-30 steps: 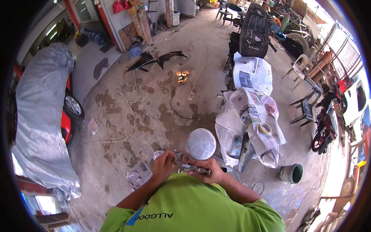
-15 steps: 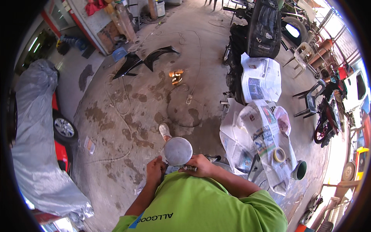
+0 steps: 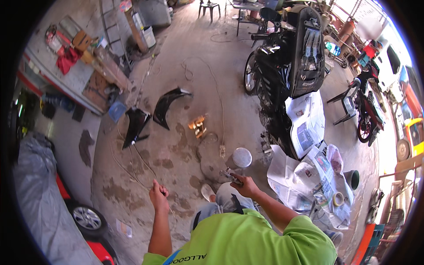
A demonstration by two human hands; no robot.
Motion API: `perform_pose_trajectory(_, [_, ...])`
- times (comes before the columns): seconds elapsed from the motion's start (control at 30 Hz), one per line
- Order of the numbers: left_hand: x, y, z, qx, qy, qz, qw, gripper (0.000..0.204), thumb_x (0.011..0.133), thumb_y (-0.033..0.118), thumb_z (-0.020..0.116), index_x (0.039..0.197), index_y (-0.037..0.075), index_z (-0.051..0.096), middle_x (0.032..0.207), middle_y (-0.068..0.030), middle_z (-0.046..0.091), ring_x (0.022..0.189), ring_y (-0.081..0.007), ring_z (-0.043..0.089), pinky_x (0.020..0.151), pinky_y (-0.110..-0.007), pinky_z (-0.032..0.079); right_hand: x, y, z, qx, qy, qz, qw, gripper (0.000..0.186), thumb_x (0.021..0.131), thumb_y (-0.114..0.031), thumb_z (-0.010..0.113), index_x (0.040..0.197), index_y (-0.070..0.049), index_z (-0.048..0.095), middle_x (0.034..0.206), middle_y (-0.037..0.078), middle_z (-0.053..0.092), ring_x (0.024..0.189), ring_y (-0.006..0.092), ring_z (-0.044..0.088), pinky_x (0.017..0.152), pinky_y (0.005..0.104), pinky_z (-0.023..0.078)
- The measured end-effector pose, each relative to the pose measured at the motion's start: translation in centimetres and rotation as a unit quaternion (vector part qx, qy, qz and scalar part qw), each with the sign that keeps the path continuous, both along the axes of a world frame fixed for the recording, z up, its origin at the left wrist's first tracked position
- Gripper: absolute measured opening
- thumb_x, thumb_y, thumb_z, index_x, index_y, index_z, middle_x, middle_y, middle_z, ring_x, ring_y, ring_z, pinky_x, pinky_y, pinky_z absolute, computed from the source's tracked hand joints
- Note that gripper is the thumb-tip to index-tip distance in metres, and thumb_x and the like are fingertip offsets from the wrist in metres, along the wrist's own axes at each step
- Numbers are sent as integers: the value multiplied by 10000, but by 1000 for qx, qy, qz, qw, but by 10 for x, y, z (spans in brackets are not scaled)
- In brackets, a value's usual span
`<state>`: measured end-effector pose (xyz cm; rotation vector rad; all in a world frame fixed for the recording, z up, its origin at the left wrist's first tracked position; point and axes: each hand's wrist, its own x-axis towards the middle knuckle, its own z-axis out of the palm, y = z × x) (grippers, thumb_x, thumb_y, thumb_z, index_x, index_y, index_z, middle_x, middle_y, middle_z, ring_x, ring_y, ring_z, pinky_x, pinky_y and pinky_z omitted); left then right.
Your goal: The person uses a spray gun to apply paint to a motorcycle part covered with newspaper. They adjust the spray gun, walk to a table to clean the nozzle with a small tool, then return to continue spraying the part from multiple angles.
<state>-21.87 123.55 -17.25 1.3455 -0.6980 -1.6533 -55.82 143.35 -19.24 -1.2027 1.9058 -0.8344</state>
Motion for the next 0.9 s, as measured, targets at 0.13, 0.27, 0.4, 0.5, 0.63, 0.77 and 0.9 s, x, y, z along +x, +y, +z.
perform_pose_trajectory(0.13, [-44, -74, 7, -90, -65, -15, 994, 105, 1031, 191, 641, 1002, 115, 574, 892, 14, 582, 622, -87, 497, 544, -271, 408, -20, -69, -9, 5, 93, -67, 993, 504, 865, -329, 778, 1320, -138, 676, 898, 210, 708, 879, 414, 700, 779, 472, 554])
perform_pose_trajectory(0.27, [-91, -121, -17, 83, 21, -49, 995, 122, 1020, 121, 623, 1134, 119, 578, 1027, -9, 635, 754, -126, 609, 614, -280, 474, -63, -140, -38, 41, 180, -129, 974, 486, 852, -406, 768, 1269, -164, 703, 931, 186, 734, 911, 399, 711, 806, 489, 567])
perform_pose_trajectory(0.4, [-121, -148, -87, 160, 37, -149, 975, 177, 1035, 99, 573, 1212, 103, 568, 1118, -53, 654, 930, -202, 687, 722, -336, 556, -132, -222, -56, 105, 147, -157, 971, 459, 856, -414, 757, 1249, -183, 709, 997, 164, 759, 916, 385, 719, 814, 486, 569])
perform_pose_trajectory(0.5, [-166, -176, -123, 215, 58, -174, 959, 216, 1052, 106, 538, 1266, 79, 546, 1200, -91, 646, 981, -248, 703, 767, -374, 584, -197, -285, -117, 97, 148, -173, 969, 459, 860, -418, 751, 1244, -170, 712, 997, 165, 758, 914, 393, 717, 822, 484, 569])
perform_pose_trajectory(0.63, [-236, -231, -176, 254, 33, -149, 955, 264, 1067, 149, 530, 1307, 40, 519, 1271, -138, 630, 978, -273, 709, 781, -392, 588, -305, -403, -270, 163, 137, -178, 961, 447, 850, -410, 745, 1194, -126, 722, 1001, 166, 758, 909, 393, 716, 814, 485, 569])
perform_pose_trajectory(0.77, [-280, -308, -271, 305, -59, -97, 946, 327, 1050, 177, 596, 1320, 3, 541, 1252, -149, 646, 1056, -247, 677, 894, -362, 563, -415, -521, -458, 218, 155, -215, 939, 356, 833, -387, 738, 1048, -104, 760, 905, 181, 748, 851, 403, 715, 777, 503, 564])
perform_pose_trajectory(0.9, [-348, -404, -324, 344, -175, -131, 913, 316, 1064, 177, 577, 1316, -14, 569, 1202, -139, 664, 1059, -239, 683, 872, -329, 567, -515, -638, -596, 202, 124, -271, 933, 339, 839, -378, 731, 1020, -92, 752, 923, 191, 741, 889, 417, 711, 781, 509, 558])
